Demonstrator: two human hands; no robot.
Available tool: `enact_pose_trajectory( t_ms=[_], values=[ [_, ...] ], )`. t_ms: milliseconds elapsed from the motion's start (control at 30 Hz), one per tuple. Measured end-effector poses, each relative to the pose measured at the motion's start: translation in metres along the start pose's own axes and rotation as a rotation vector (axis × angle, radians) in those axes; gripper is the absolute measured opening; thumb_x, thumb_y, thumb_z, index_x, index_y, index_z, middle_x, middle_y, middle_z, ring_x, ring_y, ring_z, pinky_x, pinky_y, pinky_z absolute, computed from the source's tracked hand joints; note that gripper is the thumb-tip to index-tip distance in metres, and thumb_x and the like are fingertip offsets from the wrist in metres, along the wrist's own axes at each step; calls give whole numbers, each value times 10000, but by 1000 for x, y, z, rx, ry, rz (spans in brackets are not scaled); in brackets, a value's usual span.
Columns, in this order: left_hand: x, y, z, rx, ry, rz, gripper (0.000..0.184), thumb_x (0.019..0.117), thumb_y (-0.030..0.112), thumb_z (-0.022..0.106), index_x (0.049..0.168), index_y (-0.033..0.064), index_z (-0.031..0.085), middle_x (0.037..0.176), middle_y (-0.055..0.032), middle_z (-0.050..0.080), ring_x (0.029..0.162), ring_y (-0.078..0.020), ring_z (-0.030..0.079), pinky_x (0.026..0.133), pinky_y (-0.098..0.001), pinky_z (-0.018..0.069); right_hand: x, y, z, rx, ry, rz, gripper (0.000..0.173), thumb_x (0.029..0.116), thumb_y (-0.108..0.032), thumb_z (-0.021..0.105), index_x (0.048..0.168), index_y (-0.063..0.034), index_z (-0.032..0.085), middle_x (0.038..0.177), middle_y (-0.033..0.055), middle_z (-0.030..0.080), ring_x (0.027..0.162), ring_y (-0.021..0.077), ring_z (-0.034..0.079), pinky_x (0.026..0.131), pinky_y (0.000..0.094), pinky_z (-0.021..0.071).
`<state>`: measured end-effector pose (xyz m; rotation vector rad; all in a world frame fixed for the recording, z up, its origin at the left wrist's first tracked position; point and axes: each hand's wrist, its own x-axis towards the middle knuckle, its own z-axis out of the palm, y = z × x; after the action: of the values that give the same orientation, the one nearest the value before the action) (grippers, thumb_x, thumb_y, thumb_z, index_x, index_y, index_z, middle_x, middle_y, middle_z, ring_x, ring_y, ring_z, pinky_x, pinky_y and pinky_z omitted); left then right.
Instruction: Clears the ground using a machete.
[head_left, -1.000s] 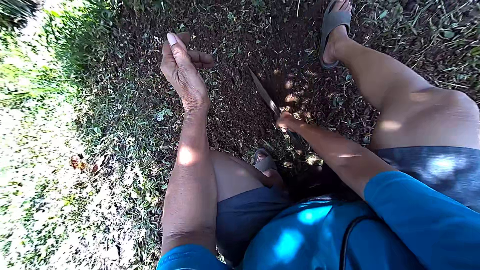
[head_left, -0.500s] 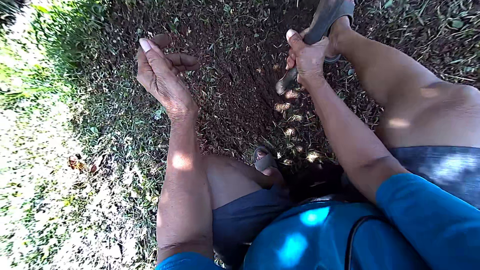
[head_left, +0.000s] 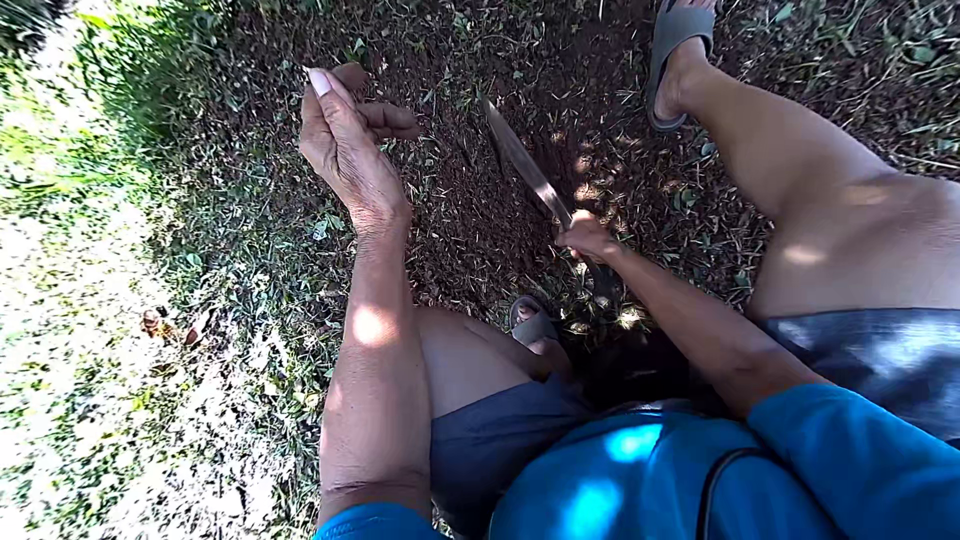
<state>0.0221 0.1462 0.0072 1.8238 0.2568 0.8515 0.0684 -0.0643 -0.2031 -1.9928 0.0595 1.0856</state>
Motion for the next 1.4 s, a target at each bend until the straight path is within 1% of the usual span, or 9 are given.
enact_pose_trajectory(
  t_ms=[133,267,400,500,600,800,1100,1200,1400],
  values=[
    [-3,1,-10,-5,39,21,452,1108,171,100,1164,-4,512,699,41,689,653,-106,706,709,-313,608,-16,-63,-37,342,240,-437,77,901,-30,671,906,-24,594,604,-15,518,441,68,484,463,253,480],
    [-2,-3,-20,-39,66,43,443,1103,164,91,1139,23,510,694,49,690,650,-115,711,710,-333,616,-15,-126,-56,804,445,-753,258,847,100,610,799,-108,465,516,-59,468,364,49,446,372,225,462],
    [-3,-2,-15,-25,75,18,449,1104,172,89,1143,19,510,690,47,682,646,-107,701,708,-319,608,26,-105,-14,766,458,-500,159,876,52,629,852,-42,503,540,-12,479,377,87,458,381,264,465],
    [-4,-2,-6,8,56,-5,450,1109,183,125,1175,-8,527,705,42,686,650,-100,700,706,-315,610,45,-43,28,147,57,1,146,893,-11,653,994,-7,547,662,51,511,484,132,484,470,292,463],
    [0,-2,-1,25,17,-30,458,1115,195,135,1190,-14,536,713,36,693,655,-101,704,709,-314,610,33,-22,36,-291,-145,139,170,900,-53,692,1018,24,597,818,120,584,621,204,557,585,384,502],
    [0,-1,2,-17,19,0,440,1108,177,130,1153,4,532,689,57,670,630,-98,696,682,-314,614,3,-15,-11,-165,11,-20,138,922,-93,709,942,11,622,728,101,567,555,183,523,558,376,482],
    [-3,-5,-21,-18,70,23,457,1108,179,105,1187,1,518,715,38,700,666,-119,712,726,-335,613,3,-121,-59,866,453,-675,255,841,111,604,849,-101,464,515,-56,472,373,67,469,382,245,481],
    [-1,-6,-21,-17,100,9,443,1108,182,105,1145,31,520,706,44,704,652,-112,715,708,-325,618,32,-107,-20,840,437,-481,175,867,65,617,924,-46,495,561,-24,474,390,84,465,389,261,479],
    [-1,-6,-13,106,-1,-31,460,1111,209,148,1203,-23,534,738,43,699,675,-76,705,729,-298,608,50,-22,37,-215,-178,182,161,913,-70,689,1009,-6,577,711,58,531,537,150,498,527,323,468]
  ],
)
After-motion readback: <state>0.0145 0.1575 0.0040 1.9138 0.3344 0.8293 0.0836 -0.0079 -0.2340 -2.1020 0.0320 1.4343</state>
